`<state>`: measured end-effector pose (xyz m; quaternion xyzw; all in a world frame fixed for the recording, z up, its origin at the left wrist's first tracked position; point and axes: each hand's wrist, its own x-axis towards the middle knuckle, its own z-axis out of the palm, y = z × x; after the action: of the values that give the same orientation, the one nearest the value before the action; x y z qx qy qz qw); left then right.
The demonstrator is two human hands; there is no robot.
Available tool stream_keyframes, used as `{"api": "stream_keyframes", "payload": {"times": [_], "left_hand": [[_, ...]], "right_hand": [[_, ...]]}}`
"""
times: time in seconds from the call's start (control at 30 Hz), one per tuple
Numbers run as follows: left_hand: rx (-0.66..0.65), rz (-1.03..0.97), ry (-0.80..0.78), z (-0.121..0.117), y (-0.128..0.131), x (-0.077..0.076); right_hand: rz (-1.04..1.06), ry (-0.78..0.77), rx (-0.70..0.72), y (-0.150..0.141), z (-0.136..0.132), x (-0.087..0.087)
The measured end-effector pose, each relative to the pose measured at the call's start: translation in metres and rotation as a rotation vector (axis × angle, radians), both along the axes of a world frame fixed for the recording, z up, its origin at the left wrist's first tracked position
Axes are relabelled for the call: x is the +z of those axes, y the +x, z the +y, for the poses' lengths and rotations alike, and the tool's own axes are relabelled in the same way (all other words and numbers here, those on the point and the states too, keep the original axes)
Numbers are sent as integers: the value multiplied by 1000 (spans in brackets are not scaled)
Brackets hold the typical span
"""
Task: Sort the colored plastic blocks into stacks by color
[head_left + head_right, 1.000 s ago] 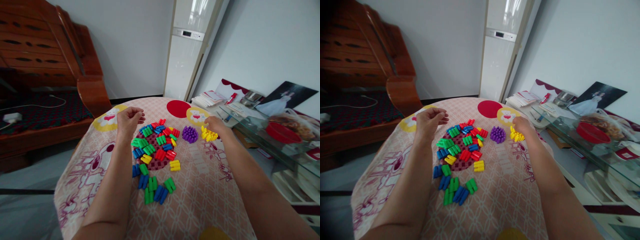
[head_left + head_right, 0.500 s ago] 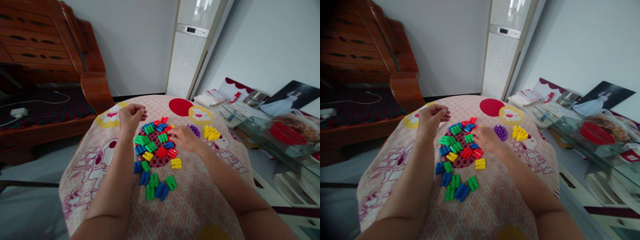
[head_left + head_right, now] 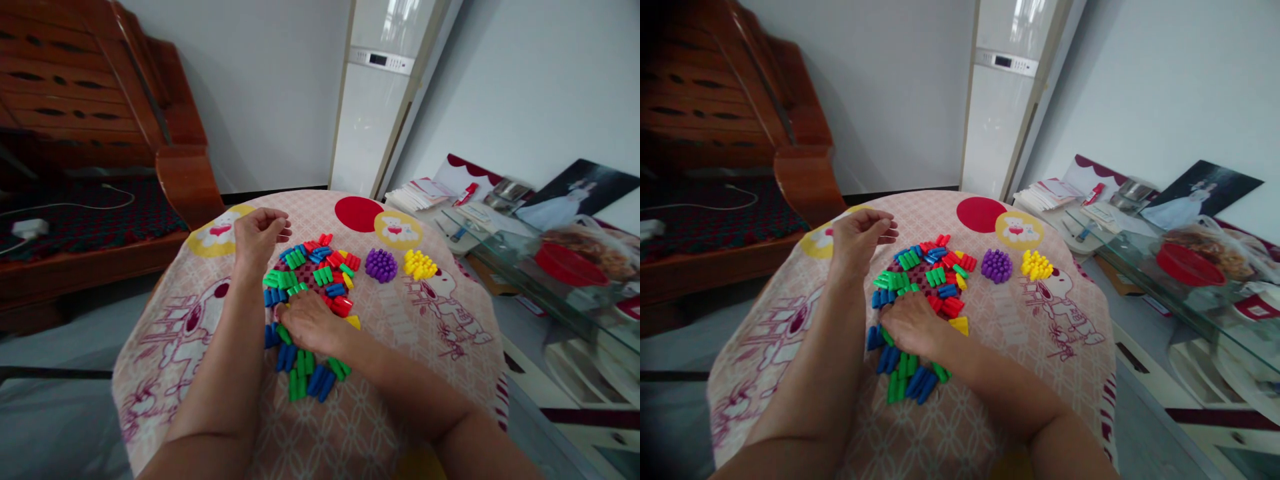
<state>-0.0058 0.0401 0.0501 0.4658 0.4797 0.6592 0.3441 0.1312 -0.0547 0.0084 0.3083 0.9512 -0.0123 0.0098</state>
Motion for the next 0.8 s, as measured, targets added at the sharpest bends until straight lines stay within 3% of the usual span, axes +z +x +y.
{"api": "stream_keyframes", "payload": {"times": [0.2,0.37,0.6,0.7,0.8], "left_hand": [[0,14,-3,-1,1,1],[-9,8,-1,0,1,0],[-22,16,-6,-1,3,0],[-18,15,-13,0,2,0],[-13,14,-8,1,0,-1]], "right_hand": [[-11,-2,23,-1,-1,4],[24,-97,15,12,5,9],[114,-158,-61,16,7,-6],[243,-216,-72,24,6,-2],[492,-264,-154,49,13,14]]}}
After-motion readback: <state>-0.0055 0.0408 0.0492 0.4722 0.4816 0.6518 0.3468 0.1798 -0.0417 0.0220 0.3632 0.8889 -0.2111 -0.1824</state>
